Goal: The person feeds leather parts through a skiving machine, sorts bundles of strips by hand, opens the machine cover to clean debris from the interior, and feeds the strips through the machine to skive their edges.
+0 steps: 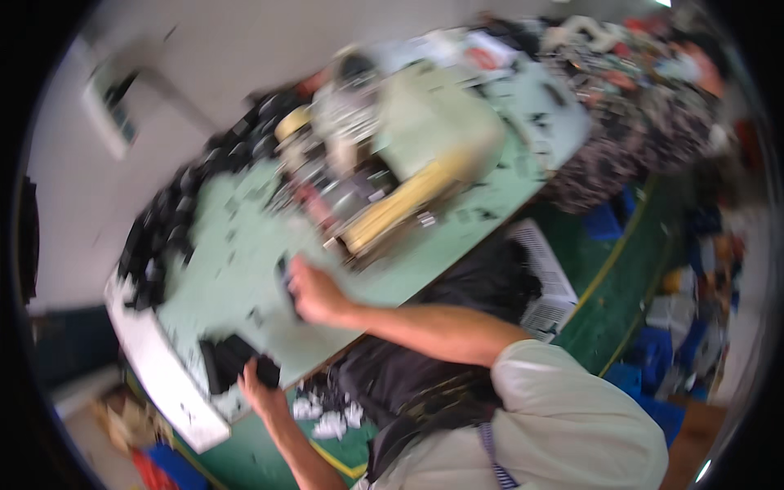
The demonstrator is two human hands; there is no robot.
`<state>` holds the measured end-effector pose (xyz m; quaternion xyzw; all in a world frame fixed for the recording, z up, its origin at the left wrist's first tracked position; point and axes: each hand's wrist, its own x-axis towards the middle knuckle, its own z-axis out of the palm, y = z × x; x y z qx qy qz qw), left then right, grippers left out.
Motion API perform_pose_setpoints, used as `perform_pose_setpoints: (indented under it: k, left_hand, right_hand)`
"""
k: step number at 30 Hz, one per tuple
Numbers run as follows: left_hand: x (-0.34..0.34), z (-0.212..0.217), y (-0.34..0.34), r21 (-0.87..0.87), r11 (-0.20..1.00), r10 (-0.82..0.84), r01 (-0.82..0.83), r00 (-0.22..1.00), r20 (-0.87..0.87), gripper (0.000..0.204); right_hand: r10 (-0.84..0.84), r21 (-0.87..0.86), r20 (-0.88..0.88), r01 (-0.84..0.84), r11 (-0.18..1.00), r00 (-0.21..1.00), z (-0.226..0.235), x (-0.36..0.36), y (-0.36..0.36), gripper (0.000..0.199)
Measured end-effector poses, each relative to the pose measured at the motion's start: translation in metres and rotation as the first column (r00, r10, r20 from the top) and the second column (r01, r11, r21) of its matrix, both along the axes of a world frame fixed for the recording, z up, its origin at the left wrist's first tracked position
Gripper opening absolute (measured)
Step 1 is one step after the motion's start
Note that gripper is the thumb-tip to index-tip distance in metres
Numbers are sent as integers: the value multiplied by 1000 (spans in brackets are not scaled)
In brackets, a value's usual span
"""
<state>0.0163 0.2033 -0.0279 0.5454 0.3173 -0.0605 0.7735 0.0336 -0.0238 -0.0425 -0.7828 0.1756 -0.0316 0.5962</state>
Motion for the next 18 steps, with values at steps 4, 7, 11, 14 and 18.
perform_pose_setpoints:
  k: [4, 7, 11, 14, 18]
  left_hand:
    - [9, 4, -7, -136, 989, -52, 48, 998, -20, 30]
    - [7, 10, -18, -210, 973, -112, 98, 992, -54, 32]
    - [-2, 6, -13, -261, 958, -144, 118, 986, -84, 29]
    - [-16, 14, 9, -126, 990, -78, 70, 995, -67, 31]
    - [-31, 15, 27, -244, 969, -34, 22, 998, -45, 33]
  right_hand:
    - [6, -568, 192, 107, 816, 981, 5, 9, -23, 27]
    - [198, -345, 127, -144, 927, 972, 8, 1, 12, 34]
    - [404, 258, -185, -352, 900, 896, 2, -4, 68, 31]
    - [368, 237, -206, -319, 918, 907, -2, 4, 79, 27]
    - [300, -275, -9, -291, 916, 954, -5, 7, 86, 34]
